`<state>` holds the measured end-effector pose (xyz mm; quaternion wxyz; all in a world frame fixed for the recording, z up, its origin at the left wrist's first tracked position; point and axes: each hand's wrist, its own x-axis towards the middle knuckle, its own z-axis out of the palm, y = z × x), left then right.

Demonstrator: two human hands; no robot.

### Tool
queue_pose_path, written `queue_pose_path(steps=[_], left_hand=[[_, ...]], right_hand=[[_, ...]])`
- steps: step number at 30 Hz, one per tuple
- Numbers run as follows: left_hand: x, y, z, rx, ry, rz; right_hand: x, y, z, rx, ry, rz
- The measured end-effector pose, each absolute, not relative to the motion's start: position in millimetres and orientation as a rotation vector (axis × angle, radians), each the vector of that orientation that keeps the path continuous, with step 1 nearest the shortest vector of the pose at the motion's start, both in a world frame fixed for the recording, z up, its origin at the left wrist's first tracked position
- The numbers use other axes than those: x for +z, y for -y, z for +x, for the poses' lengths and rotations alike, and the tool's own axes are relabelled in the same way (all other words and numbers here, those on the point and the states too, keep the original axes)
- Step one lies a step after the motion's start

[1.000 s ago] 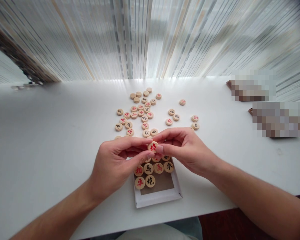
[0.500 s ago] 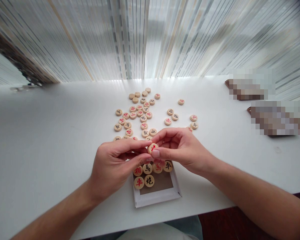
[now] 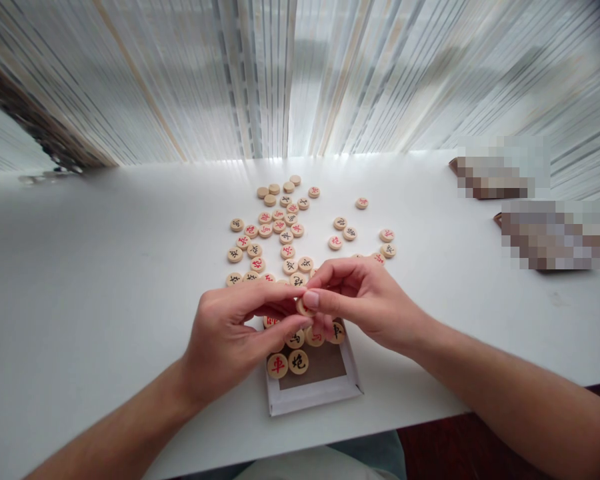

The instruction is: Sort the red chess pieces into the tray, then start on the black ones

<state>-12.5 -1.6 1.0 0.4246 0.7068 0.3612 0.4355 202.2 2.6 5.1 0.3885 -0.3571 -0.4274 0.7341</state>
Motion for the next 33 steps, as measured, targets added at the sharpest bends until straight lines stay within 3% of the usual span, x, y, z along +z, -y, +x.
queue_pose_path(steps=[17,33], left_hand=[[-5.1,1.2,-12.6,1.206,-0.827,1.975],[-3.3,2.1,-12.0,1.166,-0.831,1.544]], right_hand=[[-1.3,0.0,200.1,1.898,1.01,-0.919],[5.3,-2.1,203.0,1.892,1.087,-0.742]])
